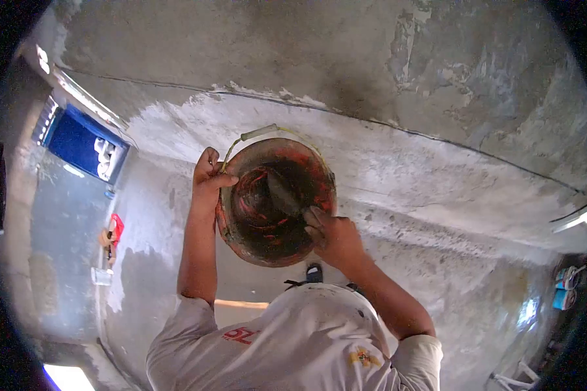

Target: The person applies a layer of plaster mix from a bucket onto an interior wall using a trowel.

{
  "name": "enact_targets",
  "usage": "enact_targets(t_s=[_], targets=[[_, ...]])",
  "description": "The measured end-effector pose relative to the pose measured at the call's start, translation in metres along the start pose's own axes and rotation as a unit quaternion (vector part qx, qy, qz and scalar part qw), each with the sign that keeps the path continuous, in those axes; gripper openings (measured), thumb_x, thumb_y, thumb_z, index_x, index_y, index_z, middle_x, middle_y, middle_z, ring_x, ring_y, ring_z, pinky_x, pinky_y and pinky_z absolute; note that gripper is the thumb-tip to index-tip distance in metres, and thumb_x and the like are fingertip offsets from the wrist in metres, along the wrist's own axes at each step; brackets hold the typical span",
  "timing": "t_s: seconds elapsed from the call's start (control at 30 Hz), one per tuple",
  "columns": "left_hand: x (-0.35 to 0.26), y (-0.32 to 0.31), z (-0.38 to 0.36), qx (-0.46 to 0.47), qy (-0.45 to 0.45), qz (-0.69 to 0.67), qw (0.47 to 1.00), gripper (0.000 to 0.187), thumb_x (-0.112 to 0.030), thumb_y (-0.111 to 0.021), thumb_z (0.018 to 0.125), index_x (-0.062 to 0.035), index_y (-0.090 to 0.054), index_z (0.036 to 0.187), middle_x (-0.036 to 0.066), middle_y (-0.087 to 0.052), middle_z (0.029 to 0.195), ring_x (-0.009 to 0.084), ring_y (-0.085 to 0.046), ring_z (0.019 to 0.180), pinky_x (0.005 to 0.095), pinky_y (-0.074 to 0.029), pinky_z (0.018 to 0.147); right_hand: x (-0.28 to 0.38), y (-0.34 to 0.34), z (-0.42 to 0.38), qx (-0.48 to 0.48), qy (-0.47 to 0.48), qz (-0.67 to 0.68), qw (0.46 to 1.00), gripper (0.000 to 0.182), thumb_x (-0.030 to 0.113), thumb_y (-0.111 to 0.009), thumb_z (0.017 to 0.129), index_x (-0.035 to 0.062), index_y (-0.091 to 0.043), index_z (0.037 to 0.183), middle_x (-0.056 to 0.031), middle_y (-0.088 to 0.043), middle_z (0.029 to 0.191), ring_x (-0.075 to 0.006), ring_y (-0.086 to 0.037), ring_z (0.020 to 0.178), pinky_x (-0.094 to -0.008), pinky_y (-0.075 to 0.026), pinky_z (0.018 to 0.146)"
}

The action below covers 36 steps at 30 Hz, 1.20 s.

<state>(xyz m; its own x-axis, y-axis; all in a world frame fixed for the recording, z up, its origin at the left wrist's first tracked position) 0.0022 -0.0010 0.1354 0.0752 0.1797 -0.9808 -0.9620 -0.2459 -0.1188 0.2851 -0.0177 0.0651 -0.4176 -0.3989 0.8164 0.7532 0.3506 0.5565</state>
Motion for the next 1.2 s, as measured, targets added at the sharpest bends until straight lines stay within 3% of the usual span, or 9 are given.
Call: enact_targets(t_s=[0.13, 0.33, 0.43, 0.5, 0.63, 0.8, 1.03, 1.13, 1.2], targets=[[-0.017, 0.002, 0.0, 0.018, 0.005, -0.019, 1.0, 0.047, 0.014, -0.063, 0.063, -0.0118, -0.036, 0.092, 0.0, -0.043, 0.082, 0.0114, -0.052, 0.077, 0.0234, -0.043, 0.072, 0.011, -0.043, 0.006, -0.076, 0.051, 0.078, 0.993, 0.04, 0.014, -0.068, 0.084, 0.0063, -0.063, 0.123, -0.0213, -0.068, 0.111, -0.042, -0.066, 0.098, -0.0506, -0.054, 0.082], [-0.025, 0.034, 0.002, -0.015, 0.002, 0.056, 0.998, 0.047, 0.016, -0.062, 0.064, -0.0127, -0.036, 0.091, -0.001, -0.041, 0.077, 0.0084, -0.046, 0.072, 0.0218, -0.038, 0.064, 0.017, -0.075, 0.003, 0.085, 0.063, 0.142, 0.984, 0.031, 0.012, -0.068, 0.085, 0.0054, -0.067, 0.116, -0.0193, -0.069, 0.113, -0.0417, -0.066, 0.1, -0.0478, -0.055, 0.084], [-0.028, 0.057, -0.003, -0.02, 0.005, 0.072, 0.997, 0.047, 0.016, -0.062, 0.063, -0.0127, -0.036, 0.09, -0.002, -0.04, 0.076, 0.008, -0.045, 0.071, 0.0223, -0.037, 0.063, 0.016, -0.074, 0.014, 0.125, 0.049, 0.149, 0.98, 0.038, 0.006, -0.07, 0.084, -0.0027, -0.064, 0.121, -0.0186, -0.07, 0.115, -0.0308, -0.07, 0.103, -0.0358, -0.058, 0.086], [-0.027, 0.061, -0.008, 0.002, 0.016, 0.075, 0.997, 0.046, 0.016, -0.062, 0.063, -0.0123, -0.036, 0.088, -0.002, -0.036, 0.078, 0.0074, -0.045, 0.072, 0.023, -0.037, 0.064, 0.023, -0.063, 0.024, 0.031, 0.045, 0.127, 0.99, 0.035, 0.014, -0.069, 0.084, 0.0104, -0.067, 0.119, -0.017, -0.069, 0.115, -0.0396, -0.067, 0.098, -0.0461, -0.056, 0.083], [-0.042, 0.053, -0.014, 0.033, -0.007, 0.162, 0.986, 0.046, 0.016, -0.063, 0.063, -0.0121, -0.036, 0.087, -0.003, -0.032, 0.08, 0.0071, -0.043, 0.071, 0.0233, -0.038, 0.066, 0.025, -0.09, 0.025, 0.005, 0.147, 0.057, 0.987, 0.042, 0.007, -0.07, 0.083, 0.0061, -0.065, 0.125, -0.0162, -0.071, 0.113, -0.033, -0.07, 0.099, -0.0382, -0.058, 0.085], [-0.037, 0.056, -0.019, 0.041, 0.013, 0.164, 0.985, 0.046, 0.016, -0.063, 0.064, -0.0125, -0.036, 0.087, -0.003, -0.031, 0.082, 0.0066, -0.04, 0.072, 0.0231, -0.038, 0.066, 0.038, -0.098, 0.003, 0.175, 0.151, -0.013, 0.973, 0.041, 0.016, -0.069, 0.083, 0.0138, -0.066, 0.124, -0.0139, -0.072, 0.1, -0.0347, -0.07, 0.088, -0.0427, -0.058, 0.076], [-0.036, 0.045, -0.031, 0.066, 0.044, 0.149, 0.986, 0.045, 0.016, -0.063, 0.065, -0.0121, -0.036, 0.088, -0.003, -0.03, 0.083, 0.0065, -0.04, 0.072, 0.0221, -0.038, 0.066, 0.043, -0.069, 0.024, 0.092, 0.098, -0.079, 0.988, 0.038, 0.022, -0.07, 0.084, 0.0181, -0.068, 0.122, -0.0119, -0.072, 0.101, -0.0338, -0.069, 0.082, -0.0458, -0.057, 0.074], [-0.036, 0.033, -0.032, 0.037, 0.042, 0.152, 0.987, 0.045, 0.011, -0.066, 0.064, -0.013, -0.036, 0.087, -0.003, -0.033, 0.084, 0.0069, -0.04, 0.078, 0.0226, -0.038, 0.074, 0.032, -0.071, 0.02, 0.117, 0.17, -0.063, 0.976, 0.035, 0.023, -0.069, 0.086, 0.02, -0.068, 0.12, -0.0087, -0.072, 0.105, -0.0338, -0.069, 0.079, -0.0453, -0.057, 0.071], [-0.032, 0.039, -0.03, 0.021, 0.022, 0.22, 0.975, 0.045, 0.011, -0.066, 0.064, -0.0128, -0.036, 0.086, -0.003, -0.031, 0.084, 0.0068, -0.038, 0.078, 0.0218, -0.036, 0.075, 0.032, -0.04, 0.017, 0.128, 0.21, -0.066, 0.967, 0.035, 0.024, -0.064, 0.088, 0.0257, -0.064, 0.123, -0.0132, -0.07, 0.086, -0.0393, -0.068, 0.078, -0.051, -0.056, 0.069]])
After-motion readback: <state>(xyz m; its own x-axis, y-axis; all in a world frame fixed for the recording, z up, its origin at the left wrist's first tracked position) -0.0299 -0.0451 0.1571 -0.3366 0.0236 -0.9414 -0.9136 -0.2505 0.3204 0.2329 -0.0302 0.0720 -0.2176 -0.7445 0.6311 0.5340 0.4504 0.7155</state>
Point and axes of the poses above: each hand's wrist, its own z-axis towards the middle knuckle, its own y-axis out of the back of the hand, x = y × z, the point moved 5 cm from there along z, towards the middle knuckle
